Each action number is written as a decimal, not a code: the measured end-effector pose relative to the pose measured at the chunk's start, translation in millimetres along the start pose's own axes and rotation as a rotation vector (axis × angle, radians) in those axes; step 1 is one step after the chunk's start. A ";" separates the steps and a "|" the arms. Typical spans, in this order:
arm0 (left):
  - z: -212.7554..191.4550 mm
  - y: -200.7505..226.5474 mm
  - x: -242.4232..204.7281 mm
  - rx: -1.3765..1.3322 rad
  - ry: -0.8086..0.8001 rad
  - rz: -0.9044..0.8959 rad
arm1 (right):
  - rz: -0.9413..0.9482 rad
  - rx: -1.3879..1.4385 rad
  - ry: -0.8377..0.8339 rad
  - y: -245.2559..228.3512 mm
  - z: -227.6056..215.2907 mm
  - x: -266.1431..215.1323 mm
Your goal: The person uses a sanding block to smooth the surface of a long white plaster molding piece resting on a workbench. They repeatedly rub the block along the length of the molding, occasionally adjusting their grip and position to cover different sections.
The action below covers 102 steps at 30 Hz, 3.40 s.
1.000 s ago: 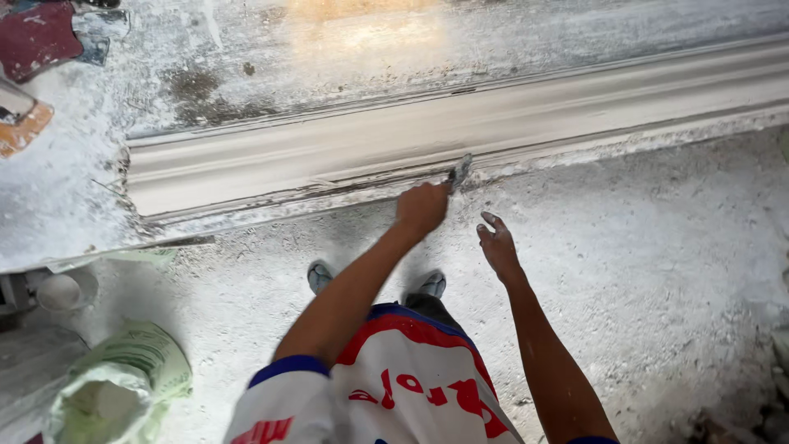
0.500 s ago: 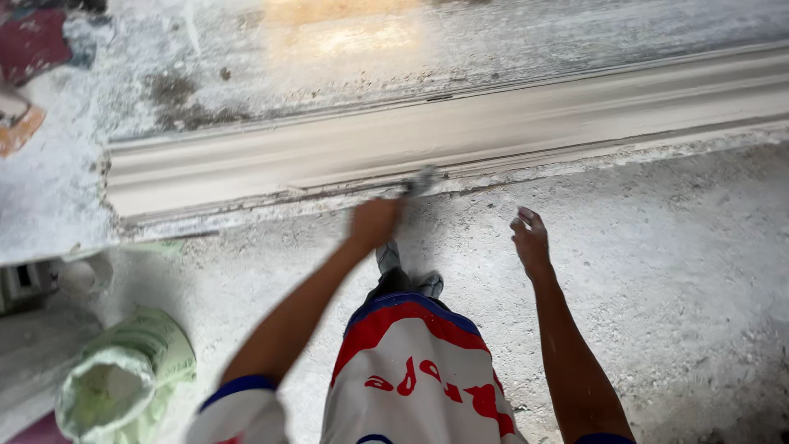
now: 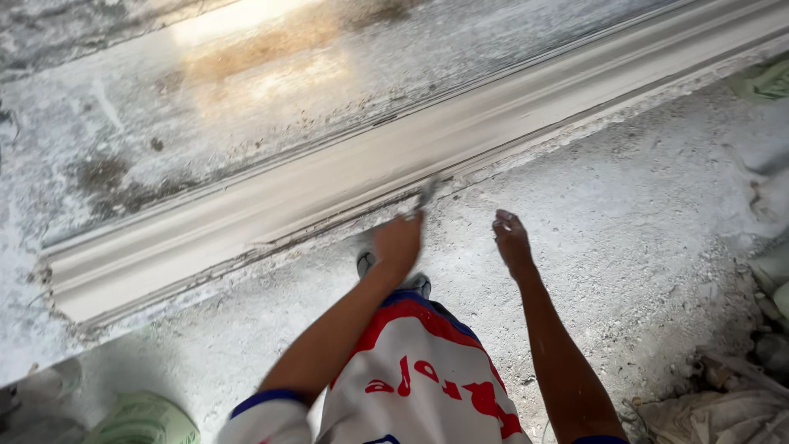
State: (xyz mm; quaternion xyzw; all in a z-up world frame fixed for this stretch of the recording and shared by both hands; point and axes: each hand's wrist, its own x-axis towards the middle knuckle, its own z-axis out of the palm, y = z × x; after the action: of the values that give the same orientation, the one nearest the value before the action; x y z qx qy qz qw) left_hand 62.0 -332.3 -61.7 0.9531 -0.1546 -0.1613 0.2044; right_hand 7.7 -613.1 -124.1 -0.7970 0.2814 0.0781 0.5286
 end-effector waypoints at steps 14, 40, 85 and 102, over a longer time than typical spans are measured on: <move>-51.1 -25.3 -12.4 0.029 -0.139 -0.105 | 0.126 0.179 0.025 21.0 -31.1 -11.6; 39.6 161.4 139.5 0.221 -0.067 -0.171 | -0.056 0.277 -0.199 100.7 -241.6 182.5; 33.9 271.7 196.6 0.036 -0.120 -0.129 | 0.044 0.256 -0.120 47.1 -299.3 272.0; 78.3 335.3 249.9 0.096 -0.138 -0.314 | -0.041 0.343 -0.283 127.2 -459.3 408.7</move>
State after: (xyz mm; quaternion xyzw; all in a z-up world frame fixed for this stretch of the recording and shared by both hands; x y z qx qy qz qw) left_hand 181.2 -740.3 -43.1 0.9608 -0.0248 -0.2486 0.1200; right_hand 199.7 -1205.9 -201.2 -0.6822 0.1975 0.1293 0.6920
